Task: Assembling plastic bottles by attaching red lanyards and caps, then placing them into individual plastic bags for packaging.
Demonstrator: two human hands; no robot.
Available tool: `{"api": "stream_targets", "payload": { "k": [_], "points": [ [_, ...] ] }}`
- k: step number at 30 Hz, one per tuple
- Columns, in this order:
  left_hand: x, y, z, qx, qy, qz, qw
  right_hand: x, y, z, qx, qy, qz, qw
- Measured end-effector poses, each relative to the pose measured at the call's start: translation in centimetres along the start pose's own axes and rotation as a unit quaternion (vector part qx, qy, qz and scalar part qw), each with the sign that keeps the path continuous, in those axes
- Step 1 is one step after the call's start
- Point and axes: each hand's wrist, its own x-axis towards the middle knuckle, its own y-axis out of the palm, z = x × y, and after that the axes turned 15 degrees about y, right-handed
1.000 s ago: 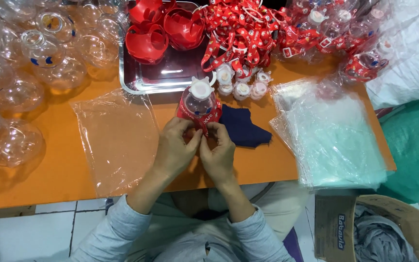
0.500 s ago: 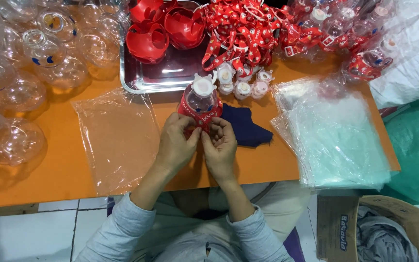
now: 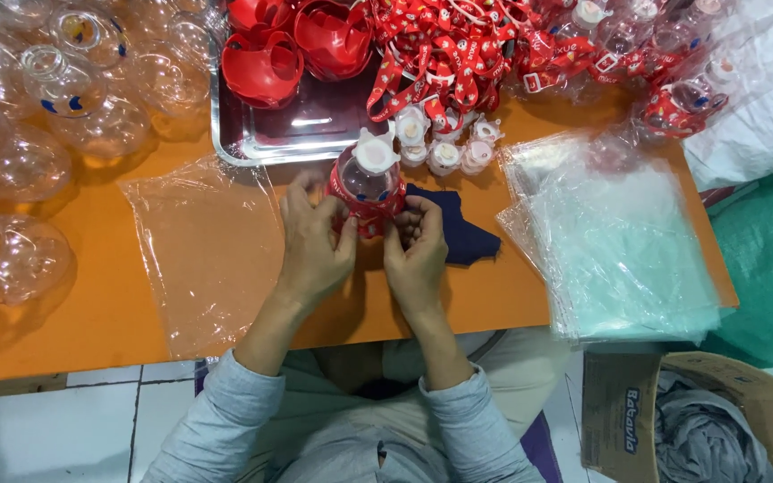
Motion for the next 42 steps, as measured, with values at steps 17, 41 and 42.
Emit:
{"api": "stream_targets", "payload": {
  "k": [17,41,42],
  "points": [
    [-0.2,-2.0,-2.6,-0.199,-0.064,-0.022,0.978,0.4,-0.1,-0.1,0.111,0.162,0.154,0.968],
    [2.7,-5.1,-5.1,-0.382,-0.082,-0.015,0.920,-0.9,-2.7,1.4,0.370,0.170,0.314,0.858],
    [2.8,-5.2,-5.4,-0.377,-0.089,-0.012,0.922,-0.8,-2.9,1.3,0.370,0.169,0.315,0.857]
  ]
}}
